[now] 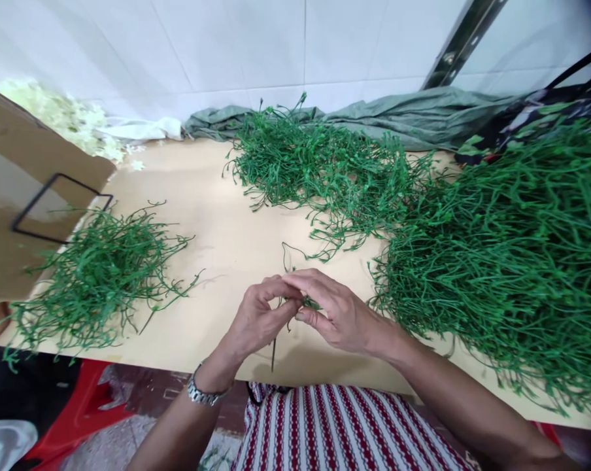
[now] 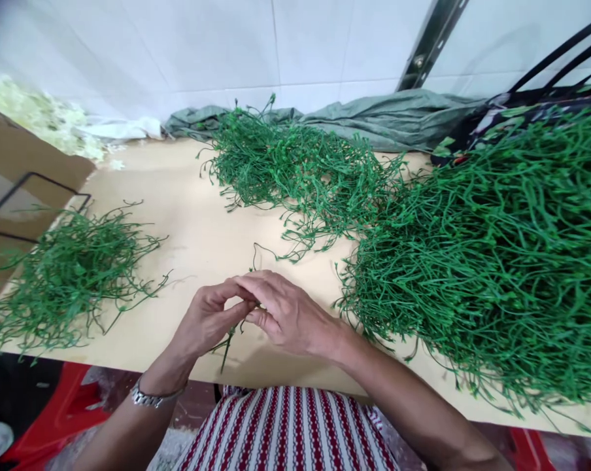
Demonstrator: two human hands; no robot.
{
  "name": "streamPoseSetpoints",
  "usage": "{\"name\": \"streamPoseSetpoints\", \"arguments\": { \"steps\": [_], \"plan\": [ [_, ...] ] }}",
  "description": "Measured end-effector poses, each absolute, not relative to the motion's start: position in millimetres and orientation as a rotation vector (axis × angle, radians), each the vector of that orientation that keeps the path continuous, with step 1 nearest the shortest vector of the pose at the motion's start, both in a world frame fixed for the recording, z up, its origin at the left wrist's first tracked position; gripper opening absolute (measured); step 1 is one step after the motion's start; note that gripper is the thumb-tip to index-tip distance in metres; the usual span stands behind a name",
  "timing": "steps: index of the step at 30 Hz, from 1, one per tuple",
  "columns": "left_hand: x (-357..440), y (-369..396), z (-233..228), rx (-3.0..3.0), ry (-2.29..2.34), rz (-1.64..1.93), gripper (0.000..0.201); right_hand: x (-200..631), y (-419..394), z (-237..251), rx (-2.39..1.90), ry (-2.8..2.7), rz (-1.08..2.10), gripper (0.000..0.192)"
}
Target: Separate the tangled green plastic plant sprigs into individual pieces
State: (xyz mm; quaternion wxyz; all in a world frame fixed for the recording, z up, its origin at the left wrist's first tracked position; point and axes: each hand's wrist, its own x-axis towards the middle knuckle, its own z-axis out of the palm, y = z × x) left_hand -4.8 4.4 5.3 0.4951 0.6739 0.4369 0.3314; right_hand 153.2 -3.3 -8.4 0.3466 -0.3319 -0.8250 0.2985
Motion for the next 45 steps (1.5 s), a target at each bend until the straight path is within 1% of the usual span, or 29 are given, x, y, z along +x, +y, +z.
{"name": "streamPoseSetpoints", "arguments": {
  "steps": [3,6,10,14,15,18,21,27,30,32,37,45],
  "plan": [
    [-5,3,1,1.530,1.053,0.819,0.010,156,-6,-17,-0.914,-2.132,0.727,0.042],
    [-4,3,2,1.608,1.053,0.824,0.010,157,-11,-17,-0.974,-2.142,0.678,0.038],
    [-4,3,7,1.945,1.107,0.781,0.012,155,-14,-16,-1.059,-2.170,0.600,0.029],
    [-5,2,10,2.318,1.061,0.679,0.018,155,-17,-15,-1.172,-2.274,0.478,0.013],
    [-5,1,10,2.393,1.040,0.629,0.019,156,-17,-15,-1.182,-2.318,0.441,0.012],
    [-6,-2,13,2.517,0.997,0.469,0.021,161,-18,-15,-1.141,-2.393,0.408,0.019],
    [-10,-4,17,2.468,0.843,0.424,0.023,167,-18,-14,-0.975,-2.371,0.571,0.022],
    [-16,-5,29,2.202,0.570,0.513,0.021,171,-13,-6,-0.662,-2.245,1.105,0.034],
    [-16,-6,33,2.170,0.472,0.460,0.020,171,-12,-5,-0.532,-2.194,1.324,0.039],
    [-16,-8,35,2.181,0.408,0.390,0.021,172,-13,-6,-0.461,-2.203,1.430,0.037],
    [-18,-15,35,2.225,0.336,0.246,0.025,175,-14,-6,-0.314,-2.304,1.555,0.033],
    [-17,-16,33,2.222,0.253,0.179,0.026,176,-13,2,-0.264,-2.449,1.571,0.032]
  ]
}}
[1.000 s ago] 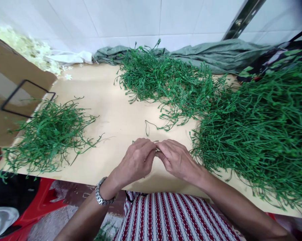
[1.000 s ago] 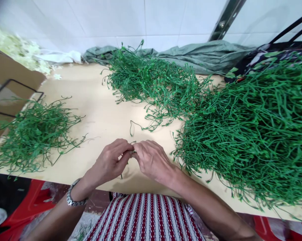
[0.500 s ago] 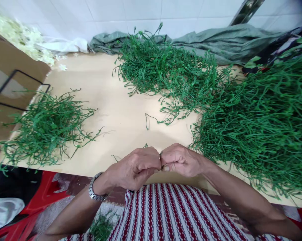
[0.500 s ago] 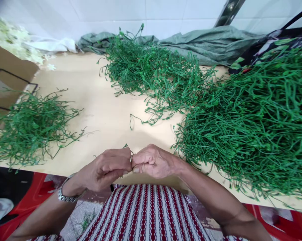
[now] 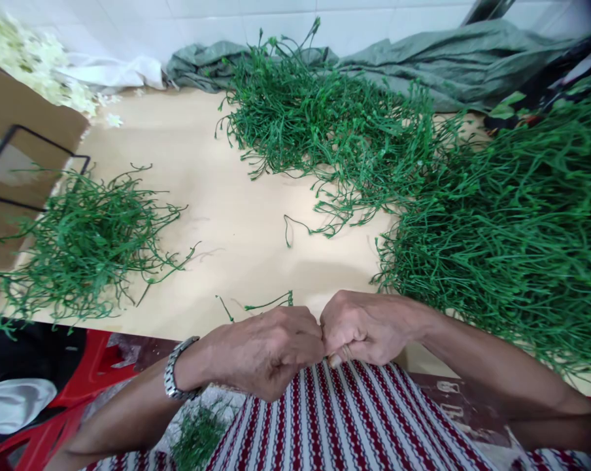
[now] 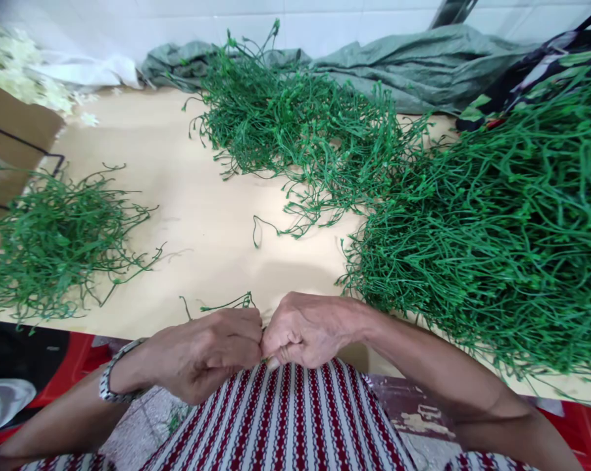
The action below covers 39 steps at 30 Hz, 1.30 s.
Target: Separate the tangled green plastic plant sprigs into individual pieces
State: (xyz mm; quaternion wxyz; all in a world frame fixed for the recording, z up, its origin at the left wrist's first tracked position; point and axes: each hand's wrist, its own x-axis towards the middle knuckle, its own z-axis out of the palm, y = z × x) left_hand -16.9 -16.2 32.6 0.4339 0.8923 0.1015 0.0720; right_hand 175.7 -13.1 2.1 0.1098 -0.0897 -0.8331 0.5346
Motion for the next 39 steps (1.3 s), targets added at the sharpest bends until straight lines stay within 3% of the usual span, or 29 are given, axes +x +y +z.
{"name": "streamPoseSetpoints", "arguments": {
  "steps": [11,17,20,24,32,39],
  "plan": [
    [-17,-11,32,2.161,0.170,0.168,0.023,176,-1,9,-0.085,-2.513,1.769,0.037],
    [-23,-1,23,2.157,0.552,0.107,0.016,182,1,11,-0.706,-2.659,1.374,0.021],
    [-22,-3,19,2.240,0.670,0.125,0.015,181,-2,12,-0.793,-2.717,1.173,0.022],
    [-19,-5,20,2.376,0.567,0.150,0.026,179,-5,12,-0.652,-2.722,1.134,0.020],
    [-24,-12,25,2.343,0.042,-0.003,0.019,179,-12,24,-0.187,-2.849,1.317,0.024],
    [-34,-5,32,2.488,0.172,0.188,0.017,203,10,28,-0.855,-2.411,0.904,0.020]
  ]
}}
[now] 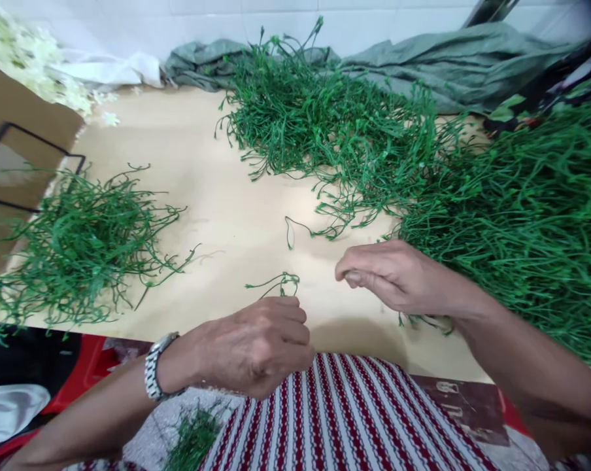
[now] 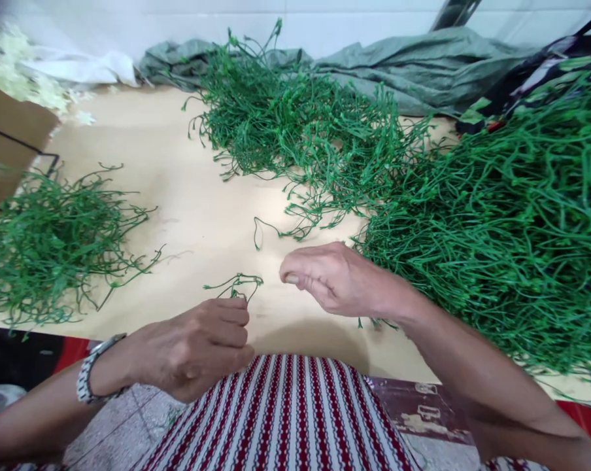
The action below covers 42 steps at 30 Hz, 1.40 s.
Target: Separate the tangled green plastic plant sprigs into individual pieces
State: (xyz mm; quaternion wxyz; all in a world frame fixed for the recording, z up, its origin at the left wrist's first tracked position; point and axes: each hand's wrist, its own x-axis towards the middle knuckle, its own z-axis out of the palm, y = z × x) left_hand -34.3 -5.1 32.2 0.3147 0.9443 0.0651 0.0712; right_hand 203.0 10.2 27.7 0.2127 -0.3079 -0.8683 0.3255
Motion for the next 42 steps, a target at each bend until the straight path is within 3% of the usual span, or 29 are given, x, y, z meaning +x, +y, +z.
{"name": "streamPoseSetpoints", "arguments": {
  "steps": [5,9,13,16,18,22,31,38,42],
  "plan": [
    [-27,-7,36,2.465,0.085,0.418,0.015,175,2,-5,-1.205,-1.957,1.200,0.021],
    [-18,-10,33,2.401,-0.046,0.562,0.017,158,0,-17,-1.114,-1.817,1.503,0.018],
    [-25,-16,34,2.344,0.147,0.669,0.017,162,1,-14,-1.101,-1.716,1.377,0.014],
    [-36,-18,34,2.177,0.514,0.861,0.029,167,-2,-11,-1.175,-1.733,1.240,0.013],
    [-38,-17,31,2.016,0.801,0.973,0.024,167,-5,-9,-1.194,-1.767,1.186,0.014],
    [-32,-8,19,1.772,1.091,0.837,0.014,161,-11,-9,-1.181,-1.800,1.130,0.015],
    [-19,-7,5,1.486,1.035,0.735,0.011,153,-17,-14,-1.151,-1.821,1.077,0.019],
    [-29,1,17,1.964,1.065,0.621,0.020,162,-16,-10,-1.117,-2.000,1.147,0.014],
    [-27,0,22,2.039,1.031,0.481,0.014,162,-17,-12,-1.154,-1.984,1.185,0.013]
  ]
}}
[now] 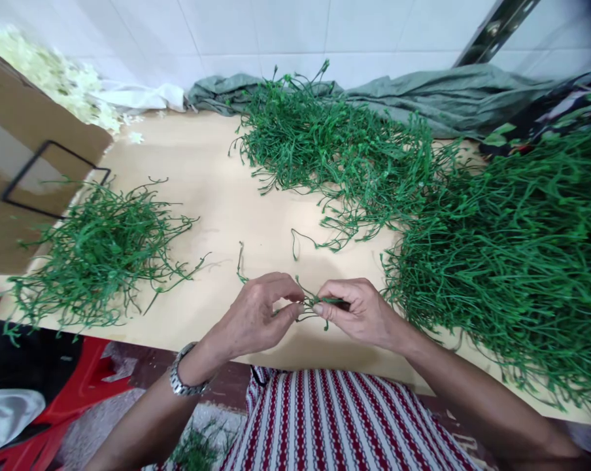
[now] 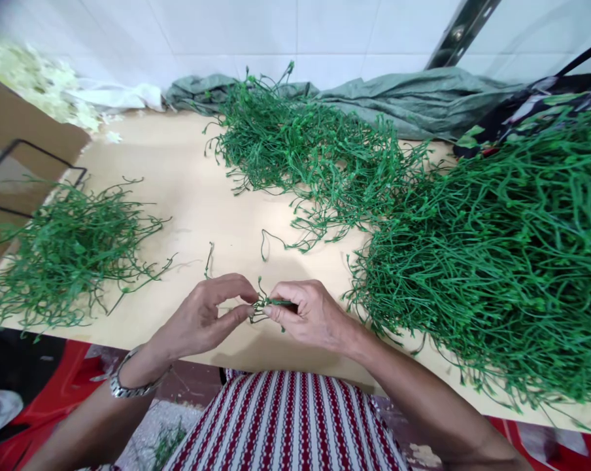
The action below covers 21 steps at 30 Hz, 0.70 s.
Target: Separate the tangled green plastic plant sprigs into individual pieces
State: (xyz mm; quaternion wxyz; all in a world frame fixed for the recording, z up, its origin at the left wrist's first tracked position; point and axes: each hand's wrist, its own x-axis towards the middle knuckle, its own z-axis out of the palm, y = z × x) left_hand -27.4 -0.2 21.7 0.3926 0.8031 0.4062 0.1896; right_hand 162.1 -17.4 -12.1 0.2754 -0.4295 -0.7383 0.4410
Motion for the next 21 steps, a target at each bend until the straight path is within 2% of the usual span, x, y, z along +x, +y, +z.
{"name": "streamPoseSetpoints", "arguments": {
  "steps": [9,14,21],
  "plan": [
    [-23,-5,4,1.872,1.067,0.621,0.019,165,-14,-7,-1.135,-2.098,1.158,0.015],
    [-21,-6,7,1.704,1.080,0.620,0.015,165,-15,-8,-1.129,-2.096,1.198,0.011],
    [-18,-9,2,1.665,0.995,0.652,0.008,164,-18,-12,-1.086,-2.115,1.127,0.014]
  ]
}}
